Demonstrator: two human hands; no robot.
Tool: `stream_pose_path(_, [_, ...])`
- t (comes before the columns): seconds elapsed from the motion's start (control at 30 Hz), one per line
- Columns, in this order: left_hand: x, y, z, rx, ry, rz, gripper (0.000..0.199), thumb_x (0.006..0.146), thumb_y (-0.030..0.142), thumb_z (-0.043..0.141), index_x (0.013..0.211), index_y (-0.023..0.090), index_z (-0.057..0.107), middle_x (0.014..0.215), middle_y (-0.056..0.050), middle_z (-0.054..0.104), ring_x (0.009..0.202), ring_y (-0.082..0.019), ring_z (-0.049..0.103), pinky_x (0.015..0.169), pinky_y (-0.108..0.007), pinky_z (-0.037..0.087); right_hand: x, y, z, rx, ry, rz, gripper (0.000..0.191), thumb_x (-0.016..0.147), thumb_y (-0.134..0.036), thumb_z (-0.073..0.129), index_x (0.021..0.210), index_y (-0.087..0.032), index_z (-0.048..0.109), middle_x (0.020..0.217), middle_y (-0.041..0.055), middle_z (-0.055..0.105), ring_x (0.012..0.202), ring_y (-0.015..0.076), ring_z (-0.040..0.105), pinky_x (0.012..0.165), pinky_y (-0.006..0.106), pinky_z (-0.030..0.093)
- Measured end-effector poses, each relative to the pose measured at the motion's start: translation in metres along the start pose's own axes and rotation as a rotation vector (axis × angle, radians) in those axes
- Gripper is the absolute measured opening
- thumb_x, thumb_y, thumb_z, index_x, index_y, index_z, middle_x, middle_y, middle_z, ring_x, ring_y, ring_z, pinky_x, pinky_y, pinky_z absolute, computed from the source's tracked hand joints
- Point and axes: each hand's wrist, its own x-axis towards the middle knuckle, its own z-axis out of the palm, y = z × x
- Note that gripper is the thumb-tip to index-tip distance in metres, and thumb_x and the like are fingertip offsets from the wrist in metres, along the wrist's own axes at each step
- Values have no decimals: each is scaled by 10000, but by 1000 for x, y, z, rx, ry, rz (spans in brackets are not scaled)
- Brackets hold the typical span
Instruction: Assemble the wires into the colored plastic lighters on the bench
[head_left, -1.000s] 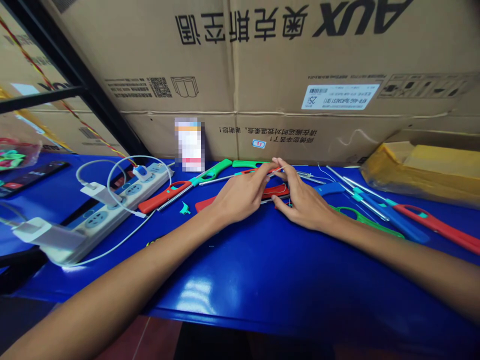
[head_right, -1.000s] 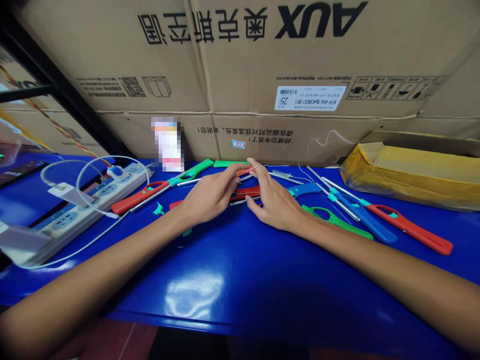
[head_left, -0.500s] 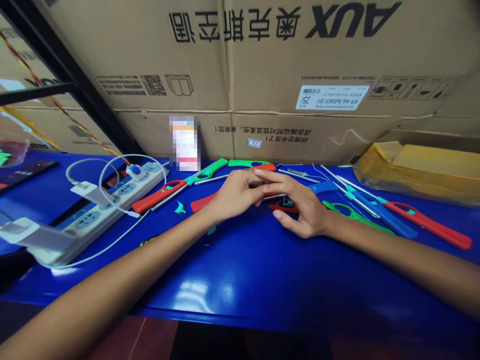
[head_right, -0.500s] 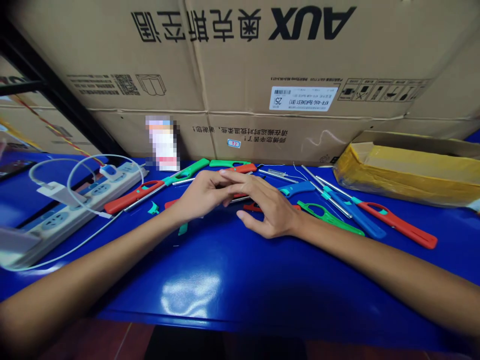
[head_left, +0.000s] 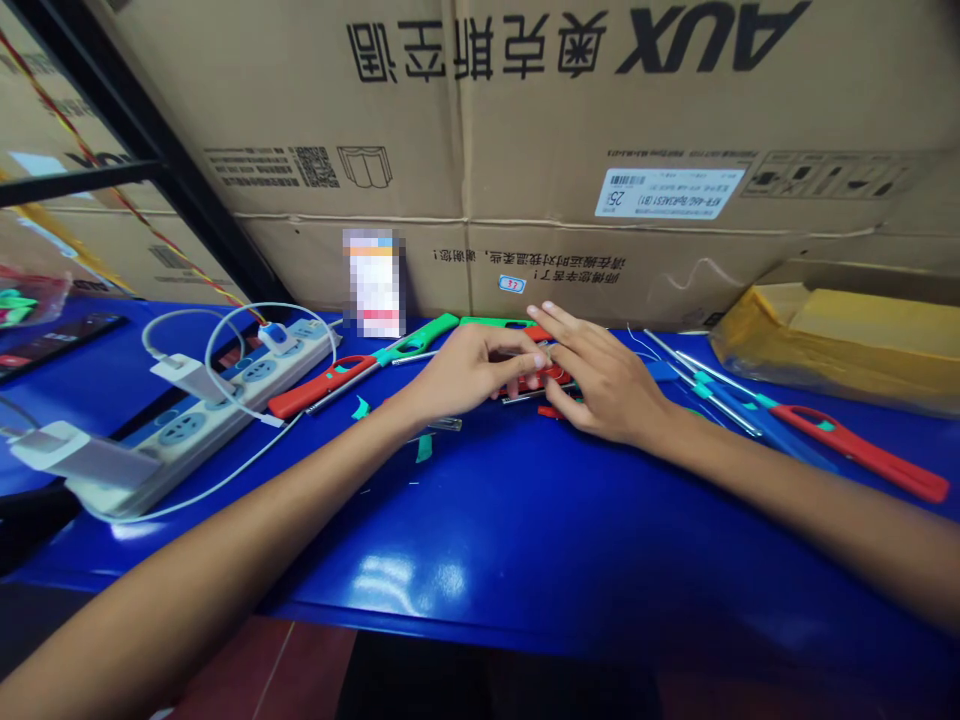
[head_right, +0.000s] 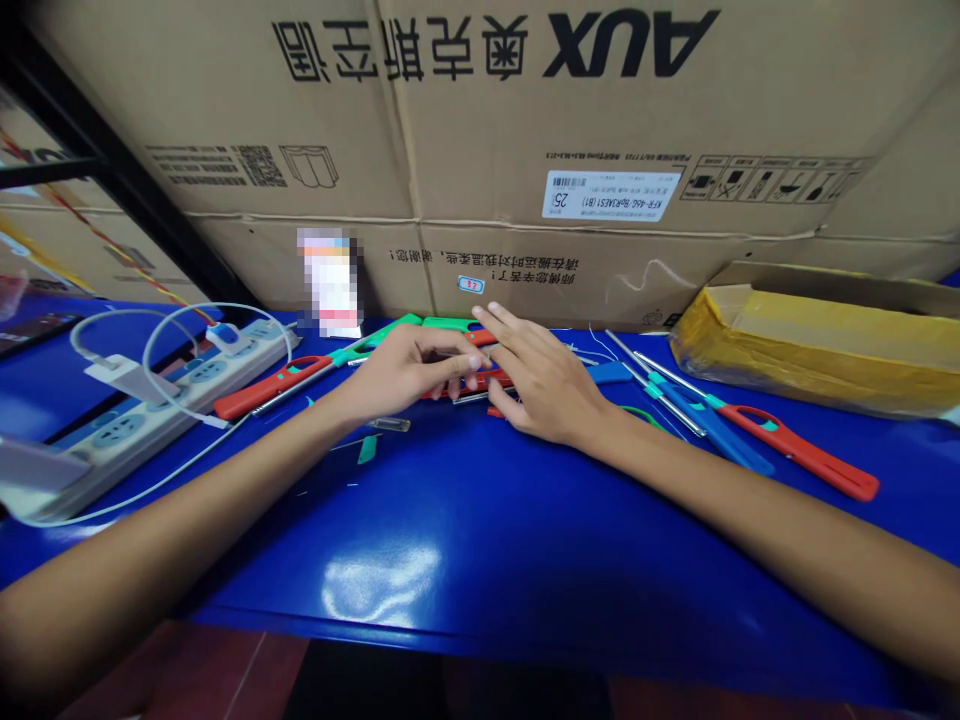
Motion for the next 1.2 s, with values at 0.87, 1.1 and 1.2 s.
stream_pose_path(0.87, [1, -2, -18, -92, -175, -102, 317, 960, 433, 725, 827, 153, 789, 750, -62, 734, 668, -132, 650, 612, -246, 502, 2, -41, -11, 378, -17, 79, 299, 1101, -428, 541, 1114, -294, 808, 1615, 38, 568, 1511, 328, 515, 1249, 606, 432])
stream_pose_path(1.1, [4, -9, -13, 33, 15, -103, 255, 911, 417, 761, 882, 172, 826, 736, -43, 730, 607, -115, 596, 567, -244, 466, -4, -24, 3, 139, -53, 126, 279, 1092, -372, 530, 1165, -287, 785, 1738, 18, 390, 1609, 351, 354, 1280, 698, 346])
stream_pose_path(1.2, [5, -12, -10, 27, 14, -119, 256, 910, 403, 749, 863, 160, 815, 704, -41, 715, 572, -106, 573, 553, -242, 459, -12, -25, 14, 90, -73, 141, 326, 1078, -361, 549, 1353, -278, 704, 1774, 54, 307, 1622, 363, 322, 1279, 714, 337])
